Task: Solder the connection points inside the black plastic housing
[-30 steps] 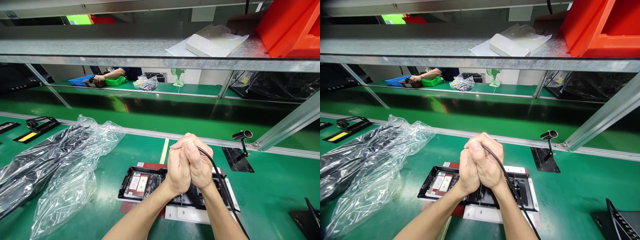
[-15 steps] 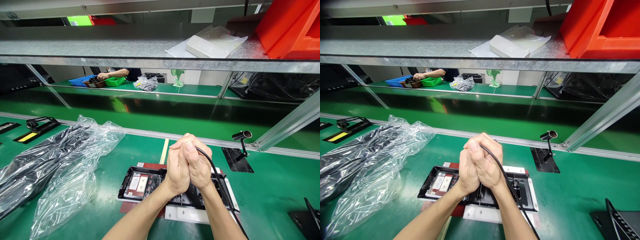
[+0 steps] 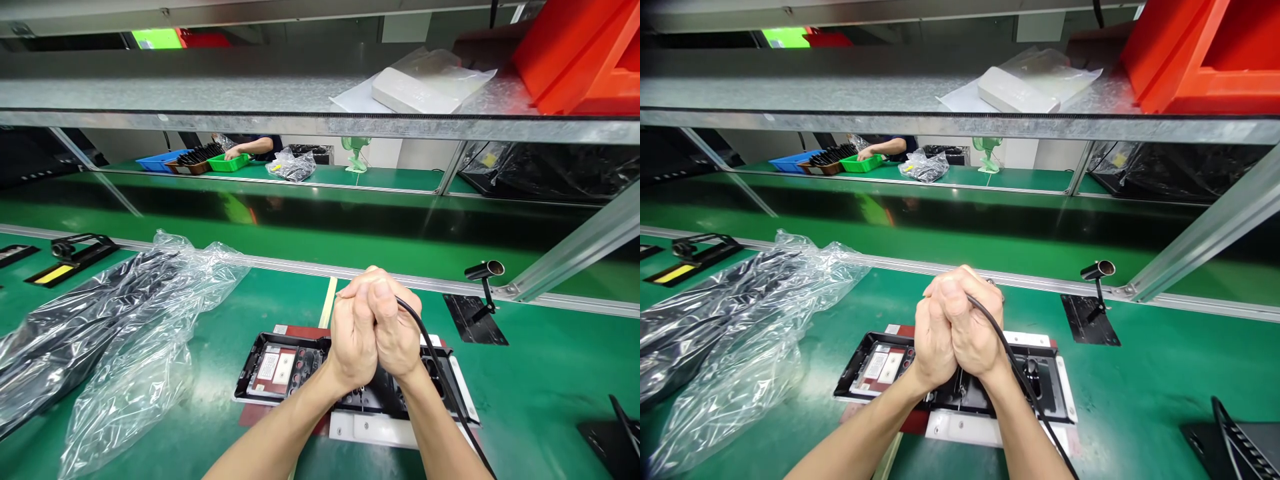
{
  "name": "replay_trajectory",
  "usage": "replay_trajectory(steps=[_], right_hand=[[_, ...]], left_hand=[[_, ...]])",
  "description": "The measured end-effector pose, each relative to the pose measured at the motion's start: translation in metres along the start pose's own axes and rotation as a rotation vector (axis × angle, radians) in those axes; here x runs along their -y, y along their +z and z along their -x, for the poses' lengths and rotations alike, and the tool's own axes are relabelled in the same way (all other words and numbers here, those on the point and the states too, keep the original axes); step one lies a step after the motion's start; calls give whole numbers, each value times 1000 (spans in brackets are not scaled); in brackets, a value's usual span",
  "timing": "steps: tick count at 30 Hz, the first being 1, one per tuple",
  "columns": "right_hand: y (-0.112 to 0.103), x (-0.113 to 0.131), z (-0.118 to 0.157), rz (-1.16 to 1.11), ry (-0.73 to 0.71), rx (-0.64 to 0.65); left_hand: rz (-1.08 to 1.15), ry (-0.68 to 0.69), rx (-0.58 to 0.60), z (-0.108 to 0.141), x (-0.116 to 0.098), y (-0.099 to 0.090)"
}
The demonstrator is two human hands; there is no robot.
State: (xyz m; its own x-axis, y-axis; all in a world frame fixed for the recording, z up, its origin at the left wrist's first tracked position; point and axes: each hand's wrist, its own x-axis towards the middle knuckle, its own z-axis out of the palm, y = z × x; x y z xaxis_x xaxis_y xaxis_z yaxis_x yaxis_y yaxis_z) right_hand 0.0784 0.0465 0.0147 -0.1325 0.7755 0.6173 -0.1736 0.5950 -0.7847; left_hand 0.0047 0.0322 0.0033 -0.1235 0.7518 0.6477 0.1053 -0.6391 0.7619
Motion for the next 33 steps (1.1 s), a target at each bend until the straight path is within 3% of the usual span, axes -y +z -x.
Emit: replay_trajectory(steps=[33], right_hand=[[0, 0, -1, 3, 4, -25]], left_hand=[[-1, 53, 19, 0, 1, 1]])
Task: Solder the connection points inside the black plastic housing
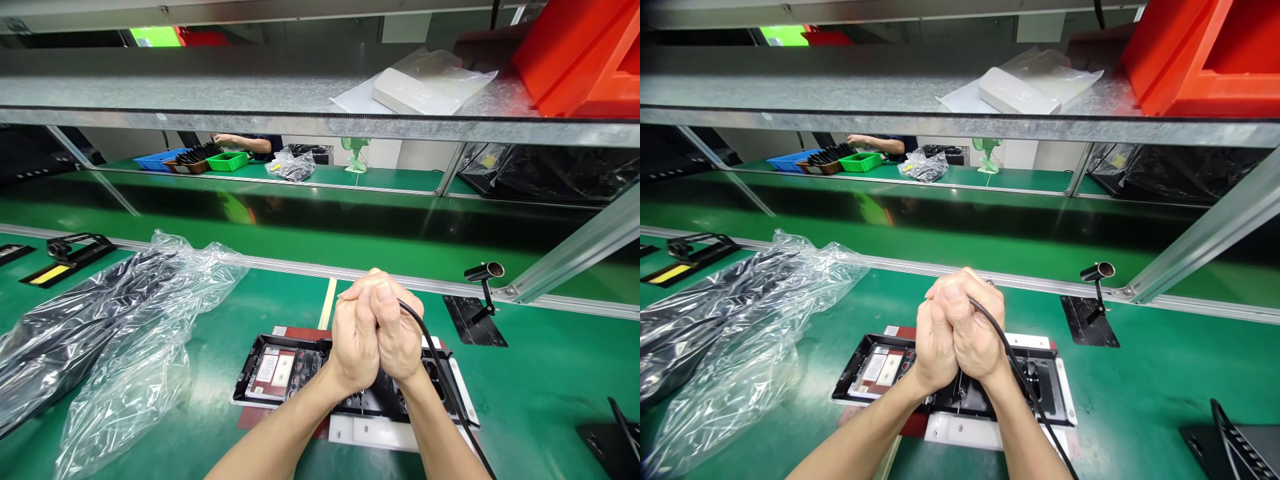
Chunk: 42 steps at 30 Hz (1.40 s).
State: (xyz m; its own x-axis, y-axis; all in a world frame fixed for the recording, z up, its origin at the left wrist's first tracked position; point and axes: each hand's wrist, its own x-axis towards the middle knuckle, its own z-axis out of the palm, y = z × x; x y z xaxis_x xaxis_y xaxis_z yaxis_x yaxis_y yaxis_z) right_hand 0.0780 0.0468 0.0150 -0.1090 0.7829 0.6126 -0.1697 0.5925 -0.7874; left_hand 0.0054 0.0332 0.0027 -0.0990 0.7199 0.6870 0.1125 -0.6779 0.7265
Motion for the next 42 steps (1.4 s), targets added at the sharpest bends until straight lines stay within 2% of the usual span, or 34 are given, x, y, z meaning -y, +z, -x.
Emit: replay_trajectory(steps=[9, 42], right_hand=[[0, 0, 0, -7, -13, -4], [-2, -2, 1, -13, 9, 25]], left_hand=[[-26, -59, -1, -1, -1, 0], [-82, -43, -42, 2, 2, 0]])
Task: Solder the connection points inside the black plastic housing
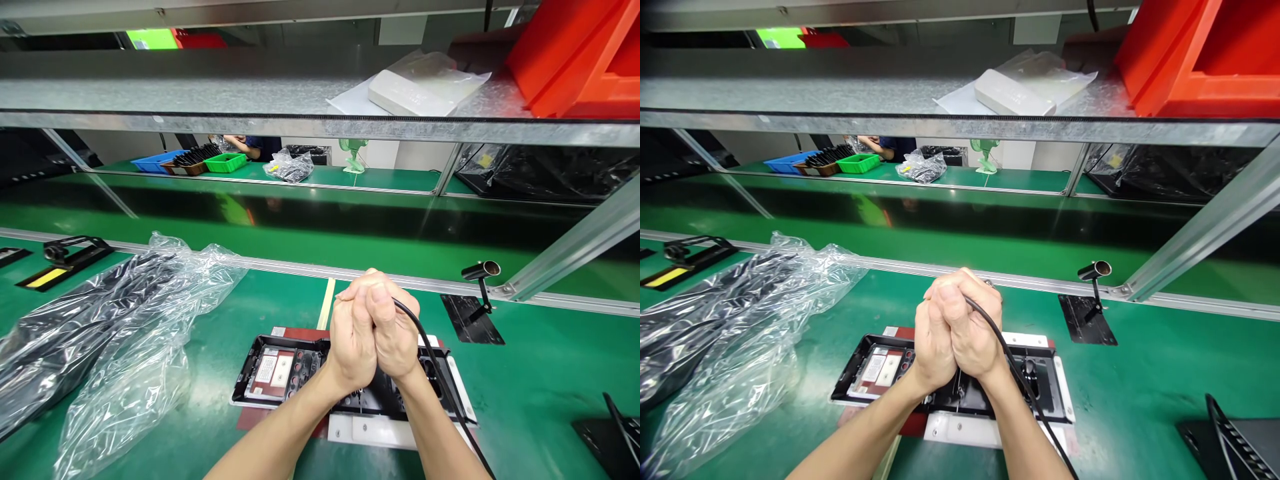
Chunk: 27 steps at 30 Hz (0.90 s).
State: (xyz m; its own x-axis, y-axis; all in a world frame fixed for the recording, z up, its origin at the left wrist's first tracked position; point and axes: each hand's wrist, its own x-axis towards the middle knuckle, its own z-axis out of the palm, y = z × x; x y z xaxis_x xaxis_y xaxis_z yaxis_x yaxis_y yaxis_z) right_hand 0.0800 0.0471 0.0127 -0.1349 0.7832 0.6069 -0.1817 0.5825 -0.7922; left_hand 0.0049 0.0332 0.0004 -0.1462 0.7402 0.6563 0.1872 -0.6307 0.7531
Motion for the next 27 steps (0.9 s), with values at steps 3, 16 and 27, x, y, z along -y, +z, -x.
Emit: replay_trajectory(steps=[3, 16, 27], right_hand=[[0, 0, 0, 5, -1, -5], [0, -1, 0, 5, 1, -5], [0, -2, 0, -3, -2, 0]], left_hand=[[3, -14, 3, 0, -1, 0], [-10, 5, -6, 0, -1, 1], [7, 16, 18, -1, -2, 0]])
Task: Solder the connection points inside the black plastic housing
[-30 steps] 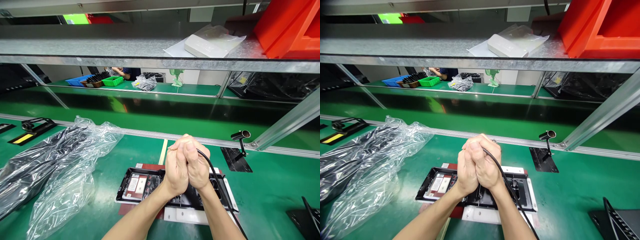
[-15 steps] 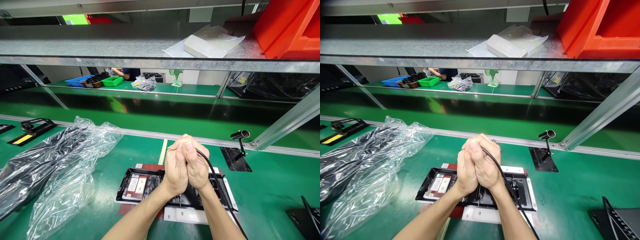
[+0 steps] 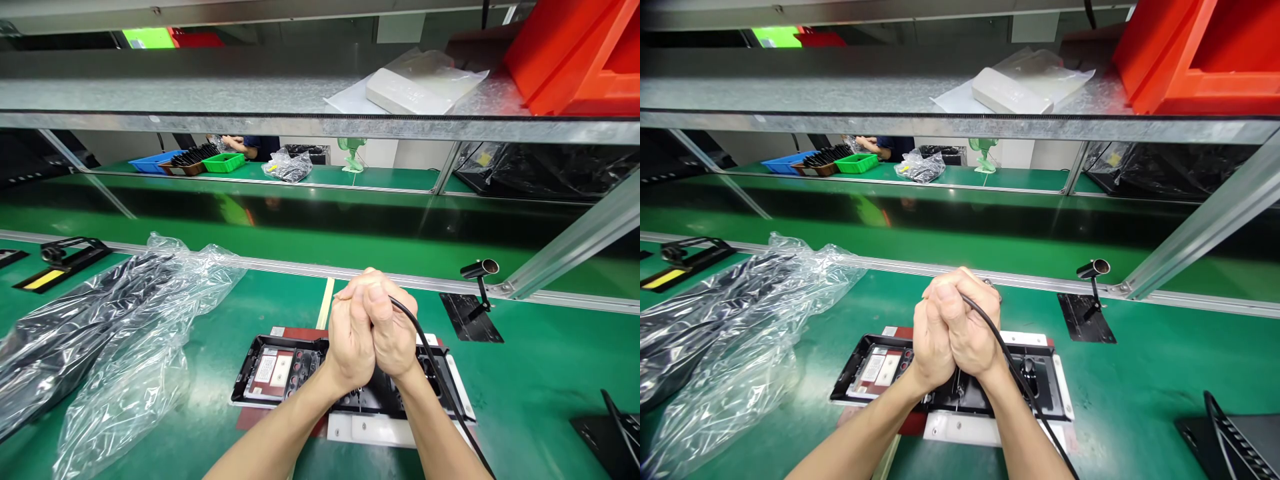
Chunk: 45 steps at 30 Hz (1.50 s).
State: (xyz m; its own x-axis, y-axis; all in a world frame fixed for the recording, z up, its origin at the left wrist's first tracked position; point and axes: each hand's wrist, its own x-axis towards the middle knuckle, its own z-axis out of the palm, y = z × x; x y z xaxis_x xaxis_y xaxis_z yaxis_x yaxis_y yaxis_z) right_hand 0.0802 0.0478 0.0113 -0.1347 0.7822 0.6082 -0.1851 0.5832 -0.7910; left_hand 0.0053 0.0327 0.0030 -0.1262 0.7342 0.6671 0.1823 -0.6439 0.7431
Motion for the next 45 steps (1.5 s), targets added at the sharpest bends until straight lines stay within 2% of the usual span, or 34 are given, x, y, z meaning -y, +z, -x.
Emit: replay_trajectory(steps=[7, 16, 28, 45], right_hand=[[0, 0, 0, 0, 7, -3], [0, -2, 0, -27, -22, -7], [0, -1, 0, -28, -4, -7], [0, -1, 0, -25, -8, -4]], left_hand=[[-36, -84, -1, 2, 1, 0], [-29, -12, -14, 3, 2, 0], [48, -52, 7, 3, 4, 1], [-2, -21, -11, 1, 2, 1]])
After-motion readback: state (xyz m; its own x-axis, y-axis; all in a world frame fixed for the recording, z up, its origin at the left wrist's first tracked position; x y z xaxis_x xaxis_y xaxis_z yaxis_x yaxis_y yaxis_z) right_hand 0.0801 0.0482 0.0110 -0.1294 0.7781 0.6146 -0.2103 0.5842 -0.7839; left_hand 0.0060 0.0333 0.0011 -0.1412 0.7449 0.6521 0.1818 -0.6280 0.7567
